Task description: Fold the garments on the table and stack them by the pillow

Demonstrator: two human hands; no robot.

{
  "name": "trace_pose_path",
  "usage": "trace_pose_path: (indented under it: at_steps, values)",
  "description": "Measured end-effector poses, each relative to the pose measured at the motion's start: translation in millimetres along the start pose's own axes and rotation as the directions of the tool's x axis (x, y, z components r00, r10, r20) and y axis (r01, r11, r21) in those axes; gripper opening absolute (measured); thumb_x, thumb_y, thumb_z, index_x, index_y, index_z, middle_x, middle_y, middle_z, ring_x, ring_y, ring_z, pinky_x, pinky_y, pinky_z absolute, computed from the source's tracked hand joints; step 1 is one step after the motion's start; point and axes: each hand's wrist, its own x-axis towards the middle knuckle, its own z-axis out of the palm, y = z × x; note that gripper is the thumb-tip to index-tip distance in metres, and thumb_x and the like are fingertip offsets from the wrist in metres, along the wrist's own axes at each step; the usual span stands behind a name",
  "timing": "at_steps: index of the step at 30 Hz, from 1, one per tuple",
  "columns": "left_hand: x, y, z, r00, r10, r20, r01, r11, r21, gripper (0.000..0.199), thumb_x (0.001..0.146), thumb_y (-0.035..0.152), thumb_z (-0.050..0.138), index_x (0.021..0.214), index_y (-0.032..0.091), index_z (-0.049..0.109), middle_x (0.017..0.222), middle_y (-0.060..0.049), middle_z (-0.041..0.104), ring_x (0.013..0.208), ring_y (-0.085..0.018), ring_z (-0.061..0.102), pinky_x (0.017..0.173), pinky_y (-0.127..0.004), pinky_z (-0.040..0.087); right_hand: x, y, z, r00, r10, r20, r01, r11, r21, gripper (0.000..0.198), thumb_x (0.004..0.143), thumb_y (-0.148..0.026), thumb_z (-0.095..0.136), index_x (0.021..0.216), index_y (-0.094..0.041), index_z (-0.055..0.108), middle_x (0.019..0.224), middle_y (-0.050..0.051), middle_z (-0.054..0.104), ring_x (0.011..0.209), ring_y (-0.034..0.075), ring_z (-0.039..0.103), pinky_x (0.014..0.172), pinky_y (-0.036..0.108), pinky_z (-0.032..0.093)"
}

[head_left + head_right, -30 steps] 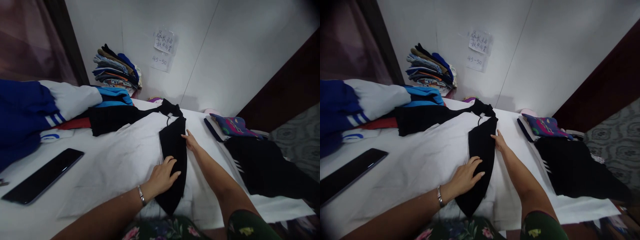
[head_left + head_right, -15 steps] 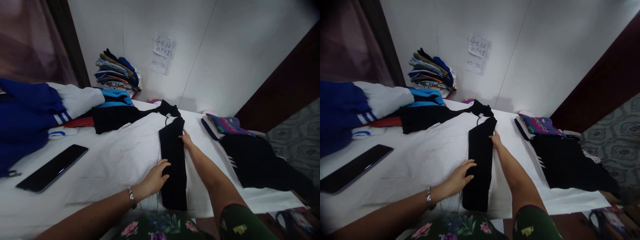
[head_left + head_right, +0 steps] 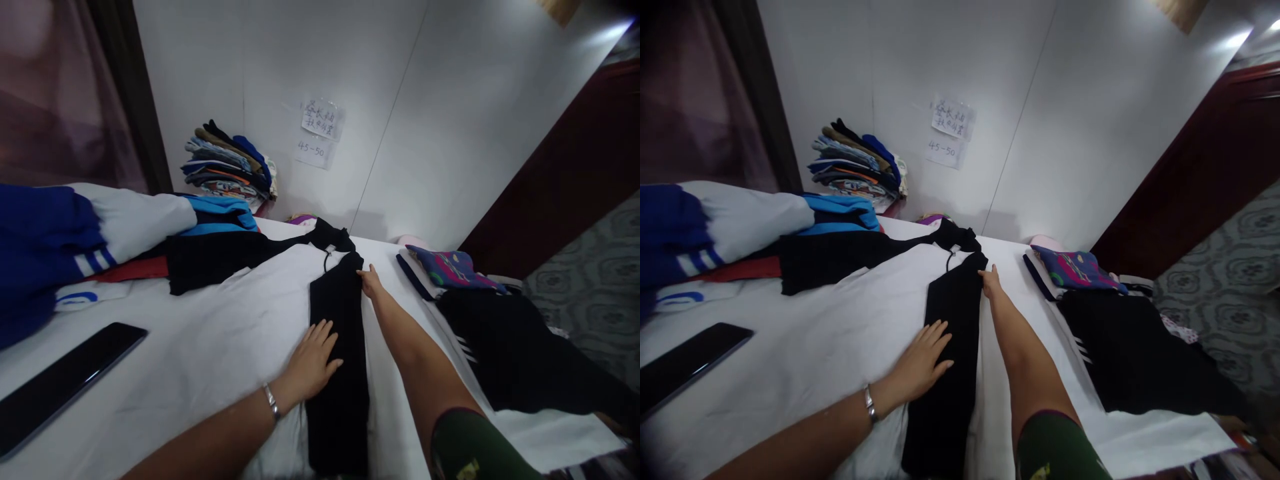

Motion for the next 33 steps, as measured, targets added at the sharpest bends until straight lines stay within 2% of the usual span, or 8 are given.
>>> trace_pose_path:
  at_steps: [5,11,15,20,24,27,32,33]
  values:
    - [-5,-6,14,1.000,-0.004,0.023,0.003,0.998,0.058,0.054,0.086,0.035,0.054,0.136,0.016,0.049,0.151,-0.015,0.035,0.142,-0.029,0.025,0.116,-0.053,0.024,33,-15,17,1.000,-0.022,-0.009,0.022,1.000,-0.006,0.096,0.072,-0.007,0.061,0.150,-0.029,0.011,0.124,0.010,0.060,0.079,0.014,0.067,0.059,0.026,0.058]
    - [-3,-9,26,0.999,0.006,0.036,-0.009,0.995,0.103,0.056,0.083,0.028,0.055,0.137,0.016,0.048,0.152,-0.016,0.034,0.141,-0.032,0.026,0.114,-0.054,0.027,58,-14,38,0.999,-0.009,0.048,0.012,0.998,-0.065,0.085,0.075,-0.004,0.058,0.149,-0.025,0.021,0.106,0.007,0.067,0.073,0.014,0.067,0.062,0.027,0.058]
    - [-3,-10,26,0.998,0.017,0.066,-0.025,0.993,0.118,0.058,0.083,0.029,0.054,0.139,0.017,0.045,0.152,-0.015,0.032,0.142,-0.032,0.025,0.114,-0.054,0.027,66,-4,37,1.000,0.005,0.017,-0.002,0.987,-0.158,0.086,0.075,-0.002,0.054,0.150,-0.019,0.017,0.105,0.010,0.067,0.075,0.015,0.067,0.063,0.028,0.058]
    - [-2,-8,23,0.996,-0.002,0.085,-0.009,0.993,0.121,0.058,0.083,0.029,0.055,0.139,0.017,0.046,0.153,-0.015,0.030,0.142,-0.032,0.024,0.113,-0.054,0.028,67,-6,31,0.995,-0.097,0.002,0.092,0.937,-0.336,0.082,0.074,-0.008,0.056,0.149,-0.015,0.023,0.109,0.011,0.067,0.090,0.019,0.067,0.075,0.030,0.057]
    - [-2,-8,27,0.998,0.006,0.063,-0.013,0.994,0.111,0.058,0.083,0.030,0.054,0.138,0.016,0.047,0.153,-0.015,0.031,0.142,-0.032,0.024,0.114,-0.055,0.026,55,-6,25,0.973,-0.229,0.031,0.212,0.832,-0.513,0.079,0.074,-0.014,0.055,0.148,-0.016,0.027,0.132,0.011,0.057,0.111,0.021,0.060,0.092,0.031,0.051]
    - [-2,-7,25,0.998,0.002,0.062,-0.008,0.995,0.097,0.057,0.084,0.031,0.053,0.138,0.014,0.047,0.152,-0.016,0.031,0.142,-0.032,0.024,0.115,-0.055,0.025,40,-2,18,0.953,-0.291,0.082,0.275,0.723,-0.634,0.073,0.077,-0.020,0.052,0.147,-0.016,0.030,0.142,0.011,0.048,0.126,0.023,0.050,0.103,0.035,0.042]
    - [1,-3,18,0.995,-0.035,0.090,0.027,0.996,0.087,0.057,0.083,0.030,0.054,0.137,0.013,0.049,0.152,-0.017,0.031,0.142,-0.032,0.024,0.115,-0.054,0.024,15,1,20,0.910,-0.378,0.173,0.364,0.525,-0.769,0.069,0.086,-0.033,0.048,0.147,-0.010,0.029,0.157,0.013,0.020,0.146,0.024,0.010,0.117,0.040,0.014]
    - [1,-3,19,0.996,-0.032,0.086,0.025,0.996,0.087,0.057,0.083,0.030,0.054,0.137,0.013,0.049,0.152,-0.017,0.031,0.142,-0.032,0.024,0.115,-0.054,0.024,12,2,24,0.904,-0.369,0.215,0.378,0.457,-0.805,0.070,0.088,-0.037,0.047,0.149,-0.010,0.026,0.159,0.012,0.015,0.147,0.024,0.004,0.118,0.042,0.010]
